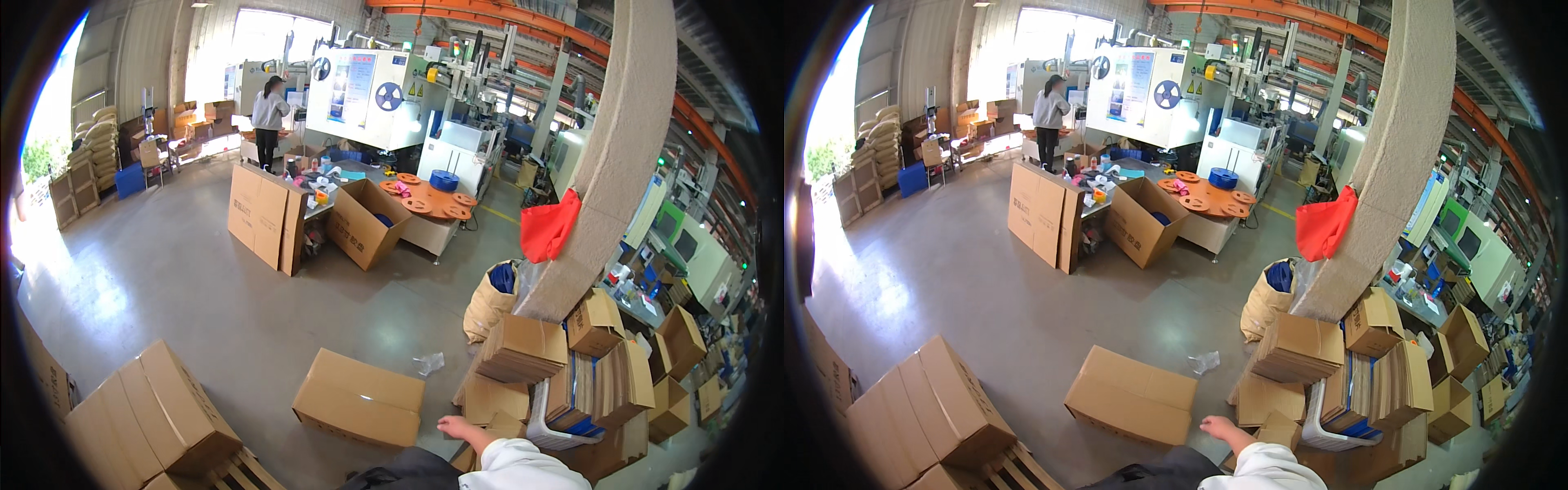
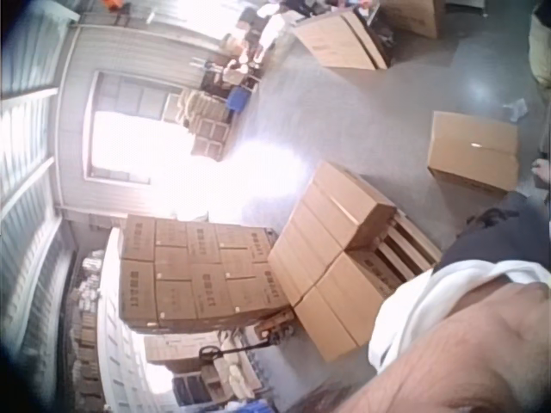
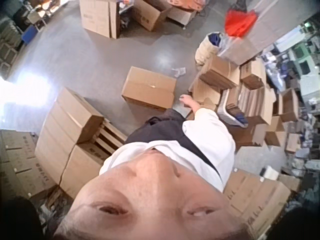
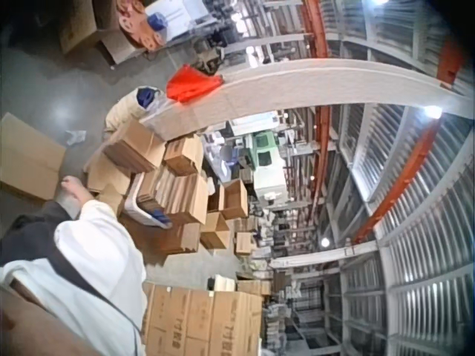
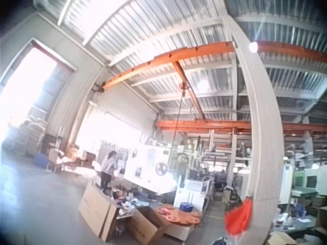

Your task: The person packs blue plastic reels into cardboard boxes, seals them with tape, and stacks the boxes on a pallet. The person also opens a new box and continues packing reels.

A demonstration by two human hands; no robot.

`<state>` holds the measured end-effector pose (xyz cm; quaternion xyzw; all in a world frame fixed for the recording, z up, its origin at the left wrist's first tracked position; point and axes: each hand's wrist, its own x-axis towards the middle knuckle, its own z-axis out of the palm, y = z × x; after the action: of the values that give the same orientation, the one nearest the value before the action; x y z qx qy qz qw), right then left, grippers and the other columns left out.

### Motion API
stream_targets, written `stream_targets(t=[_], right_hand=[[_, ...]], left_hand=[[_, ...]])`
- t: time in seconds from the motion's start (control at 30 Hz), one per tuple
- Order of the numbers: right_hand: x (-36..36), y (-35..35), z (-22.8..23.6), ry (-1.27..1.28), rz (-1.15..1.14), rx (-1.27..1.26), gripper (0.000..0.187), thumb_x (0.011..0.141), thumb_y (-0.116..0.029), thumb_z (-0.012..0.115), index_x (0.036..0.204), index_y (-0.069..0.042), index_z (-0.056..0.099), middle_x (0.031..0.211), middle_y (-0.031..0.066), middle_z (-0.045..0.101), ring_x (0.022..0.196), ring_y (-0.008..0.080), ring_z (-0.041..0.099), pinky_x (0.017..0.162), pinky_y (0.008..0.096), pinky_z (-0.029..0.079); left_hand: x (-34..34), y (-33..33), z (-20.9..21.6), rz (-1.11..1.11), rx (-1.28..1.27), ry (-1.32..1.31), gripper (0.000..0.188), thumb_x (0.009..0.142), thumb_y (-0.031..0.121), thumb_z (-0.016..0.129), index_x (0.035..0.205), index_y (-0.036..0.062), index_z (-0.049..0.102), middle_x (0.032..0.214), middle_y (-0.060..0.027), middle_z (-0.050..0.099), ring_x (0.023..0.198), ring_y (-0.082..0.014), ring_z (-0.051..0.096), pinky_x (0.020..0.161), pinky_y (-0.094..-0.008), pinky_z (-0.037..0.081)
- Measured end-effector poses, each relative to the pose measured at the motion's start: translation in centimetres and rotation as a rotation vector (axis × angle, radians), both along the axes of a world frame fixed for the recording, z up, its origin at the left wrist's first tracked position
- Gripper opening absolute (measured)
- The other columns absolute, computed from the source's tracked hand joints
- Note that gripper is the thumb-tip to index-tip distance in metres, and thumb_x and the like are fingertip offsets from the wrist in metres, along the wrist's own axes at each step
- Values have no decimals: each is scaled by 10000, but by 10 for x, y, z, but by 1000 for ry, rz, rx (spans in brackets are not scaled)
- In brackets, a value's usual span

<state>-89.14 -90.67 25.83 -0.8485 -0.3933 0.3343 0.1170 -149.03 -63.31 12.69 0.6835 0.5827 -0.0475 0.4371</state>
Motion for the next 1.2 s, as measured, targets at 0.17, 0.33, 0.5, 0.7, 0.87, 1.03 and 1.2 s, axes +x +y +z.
stream_targets(t=[0.17, 0.33, 0.5, 0.7, 0.87, 1.03, 1.2], right_hand=[[2, 76, 19, 76, 89, 83, 494, 908, -426, 627, 1292, -115, 621, 1171, 113, 702, 1056, 281, 670, 899, 383, 518], [30, 55, -6, 141, 141, 79, 486, 920, -410, 622, 1305, -113, 614, 1221, 111, 685, 1104, 275, 655, 932, 380, 508], [69, -80, -69, 62, -184, 139, 484, 894, -401, 647, 1239, -62, 643, 1171, 157, 690, 1068, 320, 663, 908, 406, 521], [27, -221, -79, 70, -416, -351, 436, 914, -424, 609, 1129, -56, 701, 1093, 181, 701, 1002, 343, 669, 878, 417, 523], [24, -177, -90, 260, -673, -280, 446, 913, -430, 612, 1142, -58, 696, 1098, 177, 702, 1006, 338, 670, 880, 413, 523], [133, -90, -113, 312, -733, -121, 456, 912, -437, 614, 1156, -60, 690, 1103, 172, 704, 1011, 332, 671, 882, 409, 524], [289, -26, -113, 269, -694, -20, 467, 911, -444, 617, 1170, -61, 685, 1108, 168, 705, 1015, 326, 671, 884, 405, 524]], left_hand=[[-21, -9, 30, 103, -35, 29, 405, 954, 263, 557, 1305, 65, 591, 1241, -107, 636, 1123, -224, 594, 969, -358, 473], [-61, -16, 38, 378, -44, 78, 417, 972, 291, 533, 1321, 68, 580, 1256, -110, 629, 1120, -223, 593, 962, -364, 474], [-63, 66, 27, 763, 131, -142, 431, 989, 319, 508, 1337, 71, 569, 1270, -114, 622, 1116, -222, 591, 955, -369, 474], [206, 281, 47, 545, 22, -576, 414, 986, 243, 530, 1354, 52, 538, 1244, -58, 631, 1070, -167, 609, 923, -288, 500], [474, 207, 38, -830, 925, -308, 303, 1029, 147, 429, 1240, 40, 618, 1218, -106, 657, 1106, -197, 625, 968, -314, 503], [552, 107, 25, -1035, 303, -471, 344, 1006, 286, 465, 1162, 38, 646, 900, -109, 663, 789, -216, 632, 791, -305, 539], [582, 189, 42, -590, 38, 8, 388, 972, 395, 413, 992, 81, 640, 884, -155, 647, 811, -298, 587, 779, -433, 480]])
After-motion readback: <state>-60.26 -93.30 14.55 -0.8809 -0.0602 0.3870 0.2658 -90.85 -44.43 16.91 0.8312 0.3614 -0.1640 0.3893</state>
